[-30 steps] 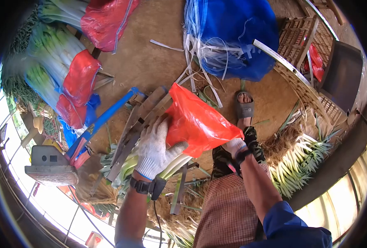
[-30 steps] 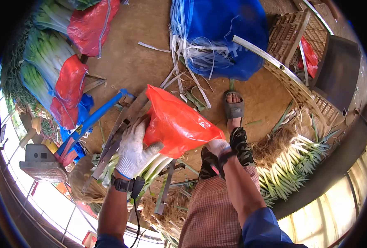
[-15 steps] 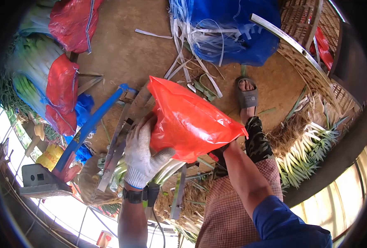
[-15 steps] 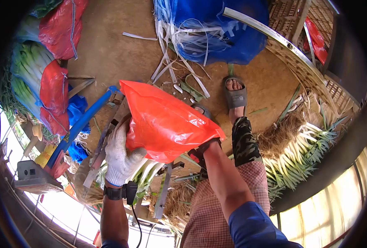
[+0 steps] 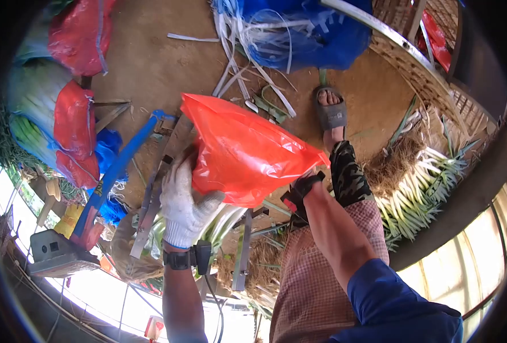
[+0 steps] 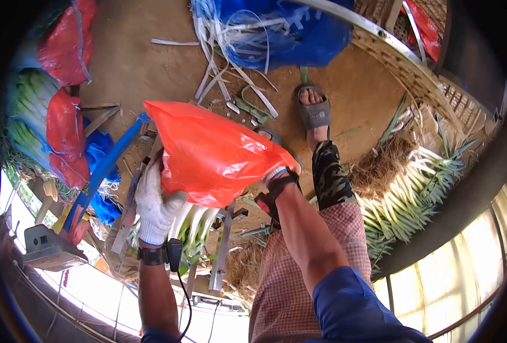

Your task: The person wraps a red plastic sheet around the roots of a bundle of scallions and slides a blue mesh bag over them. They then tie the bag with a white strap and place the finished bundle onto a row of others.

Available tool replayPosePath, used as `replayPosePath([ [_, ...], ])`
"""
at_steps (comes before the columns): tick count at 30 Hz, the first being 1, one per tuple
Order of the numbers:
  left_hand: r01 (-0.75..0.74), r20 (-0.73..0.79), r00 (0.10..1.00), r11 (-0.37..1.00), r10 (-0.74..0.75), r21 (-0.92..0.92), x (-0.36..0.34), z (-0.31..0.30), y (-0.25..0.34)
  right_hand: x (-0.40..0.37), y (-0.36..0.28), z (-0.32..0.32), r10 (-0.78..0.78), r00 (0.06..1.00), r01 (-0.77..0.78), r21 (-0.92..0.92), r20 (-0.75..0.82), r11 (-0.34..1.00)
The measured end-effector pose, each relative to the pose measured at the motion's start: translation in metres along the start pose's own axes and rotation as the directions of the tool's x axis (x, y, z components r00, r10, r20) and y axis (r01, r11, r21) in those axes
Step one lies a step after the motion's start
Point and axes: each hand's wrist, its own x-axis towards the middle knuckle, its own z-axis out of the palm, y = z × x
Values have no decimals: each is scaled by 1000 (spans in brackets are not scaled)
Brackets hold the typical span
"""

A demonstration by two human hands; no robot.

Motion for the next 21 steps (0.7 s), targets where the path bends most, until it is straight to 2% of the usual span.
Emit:
replayPosePath([
  [3, 43, -10, 999, 996, -44, -77, -2, 3, 3, 7, -3, -12, -35, 998, 31, 76, 58, 997],
  [7, -6, -49, 999, 998, 3, -58, -1, 3, 1, 16, 6, -27, -88, 977, 46, 214, 193, 976],
  [9, 3, -46, 999, 995, -7, -100, -2, 5, -2, 19, 17, -35, -122, 952, 33, 301, 280, 953],
  [11, 4, -33, 999, 991, -8, -137, -1, 6, -4, 15, 26, -34, -114, 940, 9, 311, 321, 950],
  [13, 1, -13, 1000, 987, -3, -162, 0, 5, -3, -6, 18, 1, 27, 983, -38, 60, 179, 997],
  [14, 11, -6, 1000, 982, -12, -191, 0, 5, -1, -19, 8, 23, 79, 995, -67, -200, 55, 978],
  [15, 18, 0, 1000, 976, -19, -216, 0, 5, 0, -31, -1, 46, 96, 992, -120, -439, -77, 891],
  [16, 24, 4, 1000, 970, -24, -240, 0, 4, 1, -40, -8, 66, 76, 975, -193, -638, -207, 745],
  [18, -3, 21, 1000, 986, 7, -165, -1, -1, -3, -49, -1, 68, -65, 978, -86, -669, -197, 738],
  [19, -16, 30, 999, 992, 20, -129, 0, -3, -3, -45, 8, 62, -177, 980, 112, -495, -87, 862],
  [21, -11, 45, 999, 995, 16, -96, 1, -4, -3, -65, 8, 62, -38, 974, -134, -704, -223, 697],
])
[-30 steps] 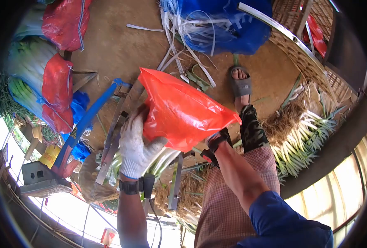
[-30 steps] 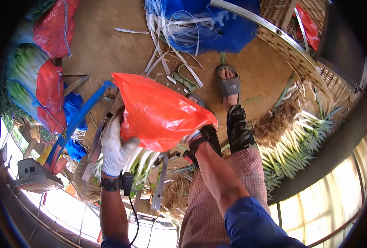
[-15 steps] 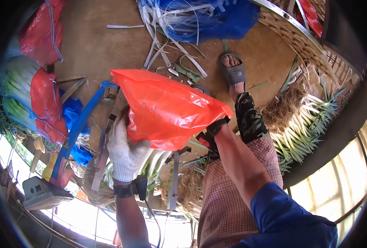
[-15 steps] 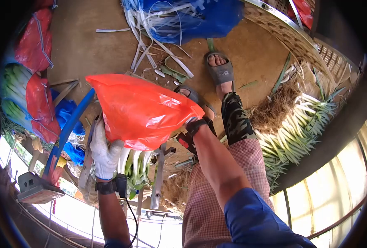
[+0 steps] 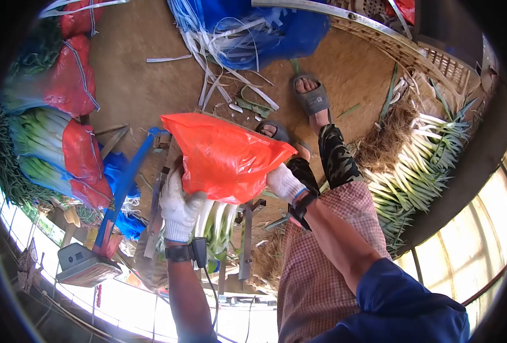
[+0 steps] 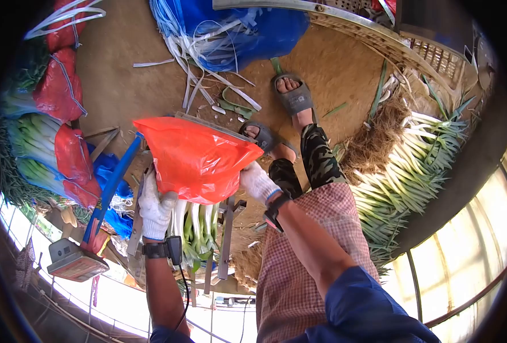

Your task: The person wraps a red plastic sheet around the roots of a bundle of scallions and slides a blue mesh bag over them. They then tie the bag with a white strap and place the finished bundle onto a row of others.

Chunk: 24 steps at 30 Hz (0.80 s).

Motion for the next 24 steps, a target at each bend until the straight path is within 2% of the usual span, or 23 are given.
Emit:
replayPosePath([
  [1, 6, 9, 1000, 1000, -6, 15, -1, 0, 0, -13, -16, 4, 97, 995, -95, -151, 3, 984],
  [2, 34, 27, 999, 999, -35, 36, -1, -1, 0, -13, 6, 4, 130, 990, -140, 269, 53, 953],
  [5, 83, 59, 995, 996, -84, 25, 0, -1, -1, -25, 39, 6, -184, 981, 178, 81, 70, 981],
  [6, 73, 65, 995, 996, -75, 42, 1, -2, -1, -42, 1, 11, -139, 989, 145, -173, 44, 974],
  [7, 65, 65, 996, 996, -69, 58, 2, -3, 0, -45, -12, 15, -164, 986, 163, -329, 27, 930],
  [9, 71, 71, 995, 995, -76, 73, 1, -5, 0, -49, -33, 19, -212, 977, 162, -617, -8, 770],
  [11, 96, 90, 991, 993, -103, 73, 0, -6, -1, -46, -45, 20, -235, 971, 147, -896, 49, 419],
  [12, 83, 83, 993, 994, -89, 70, 1, -5, -2, -41, -35, 22, -342, 936, 179, -949, 84, 258],
  [15, 64, 72, 995, 996, -69, 64, 3, -5, -2, -41, -47, 35, -159, 969, 194, -981, 191, 4],
  [16, 67, 77, 994, 996, -71, 62, 2, -6, -3, -38, -52, 40, -14, 982, 187, -982, 187, -32],
  [18, 57, 76, 995, 995, -63, 79, 1, -6, -5, -35, -45, 29, -73, 913, 396, -914, 402, -91],
  [20, 35, 75, 996, 992, -44, 119, -3, -5, -7, -32, -58, 8, -76, 770, 626, -773, 634, -108],
  [21, 41, 79, 996, 989, -53, 141, -2, -5, -6, -26, -56, -15, -256, 687, 653, -732, 680, -192],
  [22, 50, 83, 995, 985, -64, 162, -1, -7, -1, -31, -70, -26, -44, 886, 403, -813, 462, -420],
  [24, 62, 86, 993, 982, -78, 177, 0, -6, 4, 9, -119, -61, -52, 948, 277, -890, 315, -362],
])
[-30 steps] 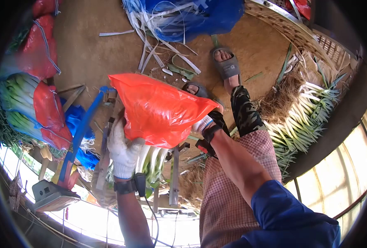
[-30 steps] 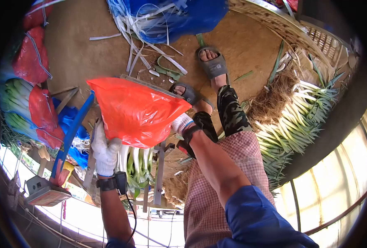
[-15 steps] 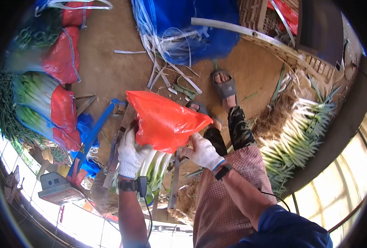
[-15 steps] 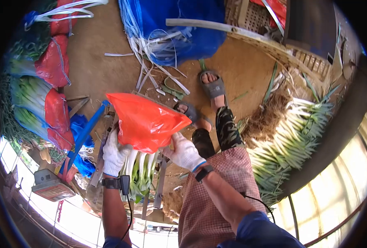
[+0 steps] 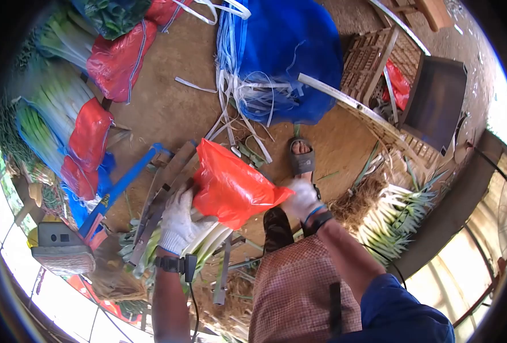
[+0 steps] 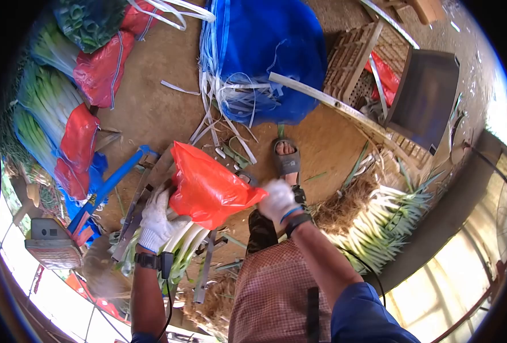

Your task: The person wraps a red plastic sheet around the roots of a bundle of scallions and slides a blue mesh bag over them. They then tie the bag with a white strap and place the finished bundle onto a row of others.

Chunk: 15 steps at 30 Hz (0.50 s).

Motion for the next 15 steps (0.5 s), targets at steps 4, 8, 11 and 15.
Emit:
replayPosePath([
  [4, 10, -2, 1000, 1000, -10, -28, 0, 1, -3, 46, 60, -75, 83, 890, -94, -3, -448, 996],
  [8, 12, -37, 999, 998, -14, -55, -2, -2, 2, 102, 75, -124, 83, 811, -177, -109, -579, 978],
  [11, 11, -54, 998, 998, -14, -61, -1, -1, 1, 139, 87, -132, 225, 827, -384, -225, -516, 895],
  [15, 8, -59, 998, 998, -12, -67, 0, 2, -2, 156, 108, -111, 244, 826, -364, -151, -507, 919],
])
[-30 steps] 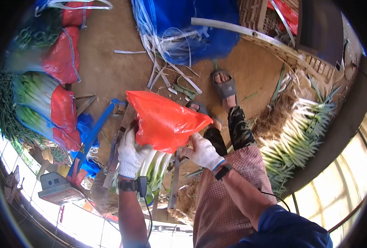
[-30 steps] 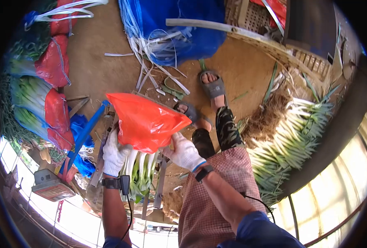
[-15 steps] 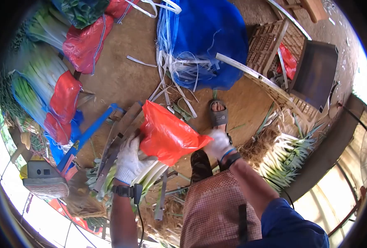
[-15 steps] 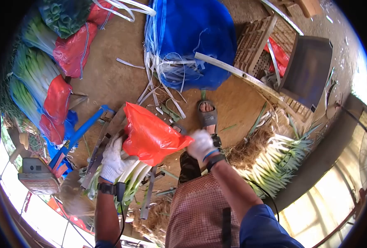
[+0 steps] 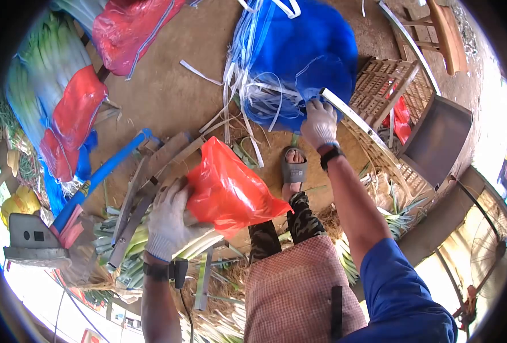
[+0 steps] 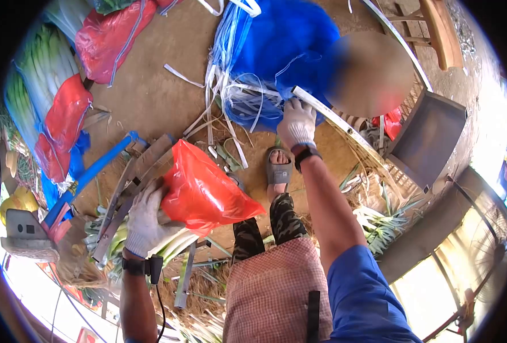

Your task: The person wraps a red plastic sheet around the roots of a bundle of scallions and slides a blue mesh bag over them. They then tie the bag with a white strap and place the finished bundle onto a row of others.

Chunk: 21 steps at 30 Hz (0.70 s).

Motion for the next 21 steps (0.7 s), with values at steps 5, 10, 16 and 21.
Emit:
replayPosePath([
  [5, 54, 33, 998, 992, -58, 111, -2, 0, 5, -64, -21, -84, -256, 939, 316, 287, -228, 904],
  [10, 163, 66, 982, 969, -177, 184, -7, -9, 22, -109, -37, -162, -91, 990, 143, 718, -111, 681],
  [16, 236, -40, 972, 965, -232, 116, -26, -25, 60, -135, -12, -237, 351, 923, -200, 977, 161, 79],
  [21, 149, -266, 947, 979, -182, -137, -59, -30, 119, -190, 25, -344, 336, 917, -142, 962, 216, -232],
])
